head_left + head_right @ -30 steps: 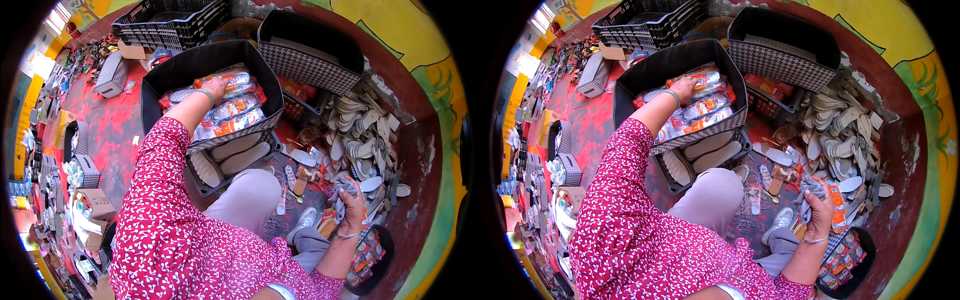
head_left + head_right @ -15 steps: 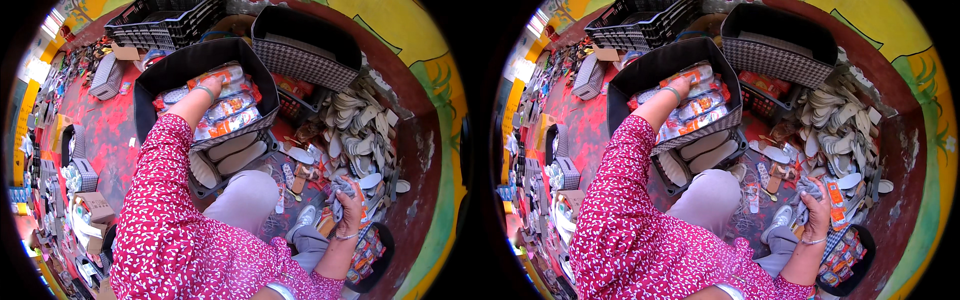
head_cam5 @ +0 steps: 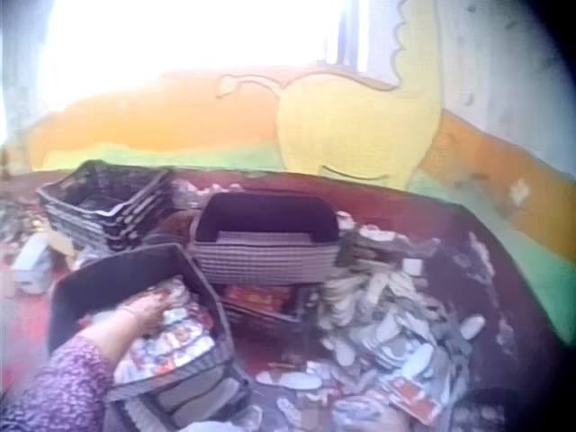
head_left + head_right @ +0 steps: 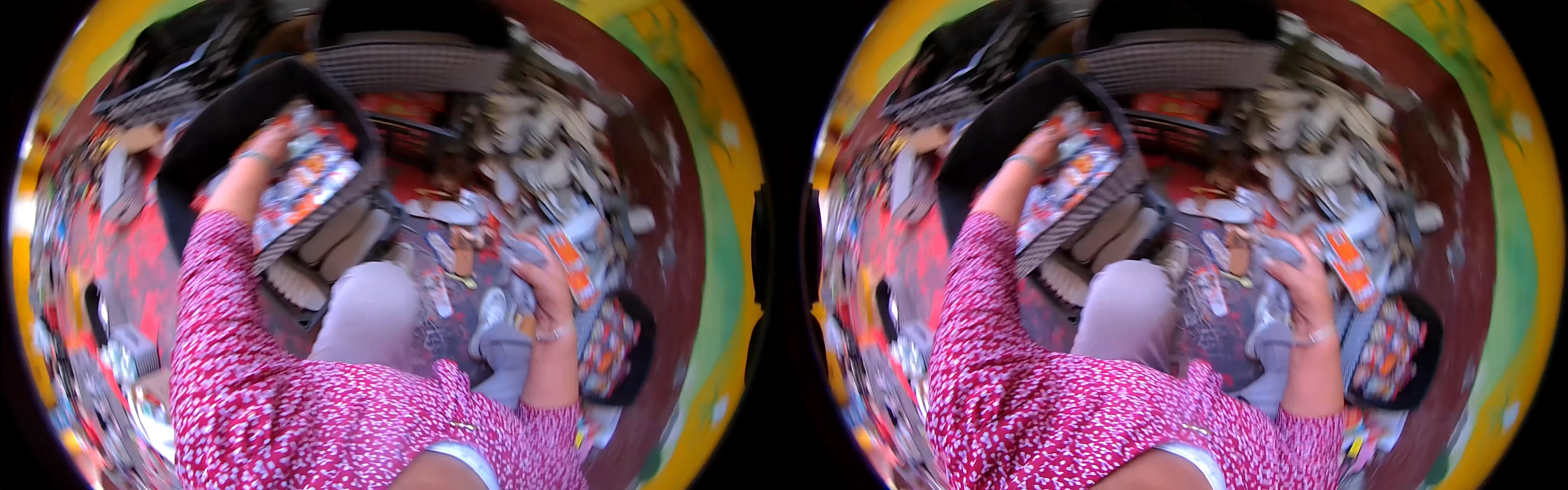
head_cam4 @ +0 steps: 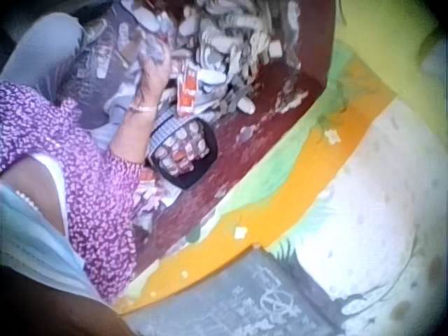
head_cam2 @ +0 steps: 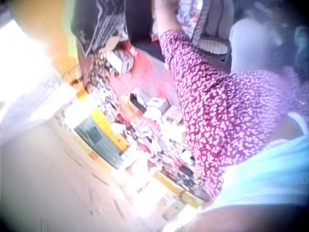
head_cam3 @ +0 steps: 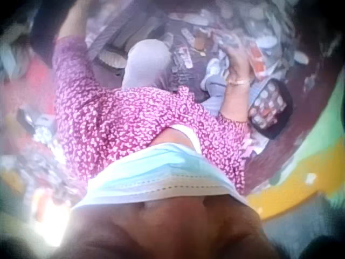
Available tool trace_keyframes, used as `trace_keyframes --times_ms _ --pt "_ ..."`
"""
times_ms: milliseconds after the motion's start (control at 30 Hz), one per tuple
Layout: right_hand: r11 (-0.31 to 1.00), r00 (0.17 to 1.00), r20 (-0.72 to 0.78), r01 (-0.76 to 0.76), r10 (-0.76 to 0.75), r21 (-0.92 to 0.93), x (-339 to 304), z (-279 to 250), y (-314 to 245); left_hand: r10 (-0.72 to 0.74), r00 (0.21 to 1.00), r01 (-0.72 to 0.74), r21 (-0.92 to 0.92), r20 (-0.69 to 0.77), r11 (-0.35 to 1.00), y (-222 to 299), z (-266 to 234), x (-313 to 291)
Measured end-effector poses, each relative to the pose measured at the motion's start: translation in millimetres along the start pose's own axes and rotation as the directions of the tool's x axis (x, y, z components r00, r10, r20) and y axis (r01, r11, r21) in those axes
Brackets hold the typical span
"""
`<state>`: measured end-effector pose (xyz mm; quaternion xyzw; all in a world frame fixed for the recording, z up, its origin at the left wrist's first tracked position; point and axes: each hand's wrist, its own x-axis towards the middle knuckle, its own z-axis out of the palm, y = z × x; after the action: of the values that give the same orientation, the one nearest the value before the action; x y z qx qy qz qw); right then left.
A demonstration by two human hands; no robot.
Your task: The person picks up items from a pile on the floor, places them inside plastic bags, and then places the bags into a crate, occasionally dipping a cloth into a bucket of water.
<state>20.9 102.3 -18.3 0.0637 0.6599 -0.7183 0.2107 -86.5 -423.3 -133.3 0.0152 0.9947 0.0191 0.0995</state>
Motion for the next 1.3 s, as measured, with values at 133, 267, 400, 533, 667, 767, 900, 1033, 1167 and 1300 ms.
trace_keyframes --times_ms 133,267,400,533,667,767,900,1033,1167,1300 --pt "1.0 0.988 0.151 -0.001 0.0 0.005 8.0 -3.7 18.0 -0.047 0.998 0.045 0.039 0.048 0.998 -11.1 14.4 7.7" --pt "0.985 0.977 0.206 0.077 -0.044 -0.152 -0.2 6.8 15.2 -0.118 0.986 0.115 0.037 0.118 0.993 -2.0 13.0 27.8" --pt "0.991 0.959 0.259 -0.095 0.117 -0.094 -6.6 1.9 24.0 -0.161 0.985 0.155 0.092 0.066 0.984 -2.7 -2.0 20.6" --pt "0.998 0.99 0.143 0.001 -0.009 0.056 -0.3 -32.5 43.1 -0.111 0.987 0.128 0.156 -0.119 0.979 22.0 -49.0 23.5" --pt "0.998 0.985 -0.167 0.048 -0.042 0.032 21.1 -77.8 64.0 -0.009 0.891 0.035 0.049 -0.454 0.998 98.9 -131.2 0.1" --pt "0.993 0.936 -0.332 -0.108 0.119 0.05 56.9 -144.0 107.0 0.048 0.758 -0.175 -0.133 -0.65 0.975 181.9 -178.6 -28.1" --pt "0.944 0.72 -0.669 -0.32 0.183 -0.085 96.4 -261.4 151.6 0.1 0.764 -0.634 -0.713 -0.637 0.3 341.4 -198.0 -97.2" --pt "0.974 0.649 -0.729 -0.196 0.218 0.117 111.4 -349.8 169.6 0.312 0.921 -0.284 -0.951 -0.234 0.125 425.2 -153.2 -117.8" --pt "0.886 0.653 -0.726 -0.443 0.215 -0.137 126.7 -351.0 155.3 0.178 0.983 -0.14 -0.839 -0.053 0.526 424.9 -83.8 -90.9" --pt "0.681 0.671 -0.719 -0.611 0.178 -0.402 153.3 -420.4 207.8 0.302 0.936 -0.258 -0.937 -0.182 0.234 437.3 -76.4 -66.9"
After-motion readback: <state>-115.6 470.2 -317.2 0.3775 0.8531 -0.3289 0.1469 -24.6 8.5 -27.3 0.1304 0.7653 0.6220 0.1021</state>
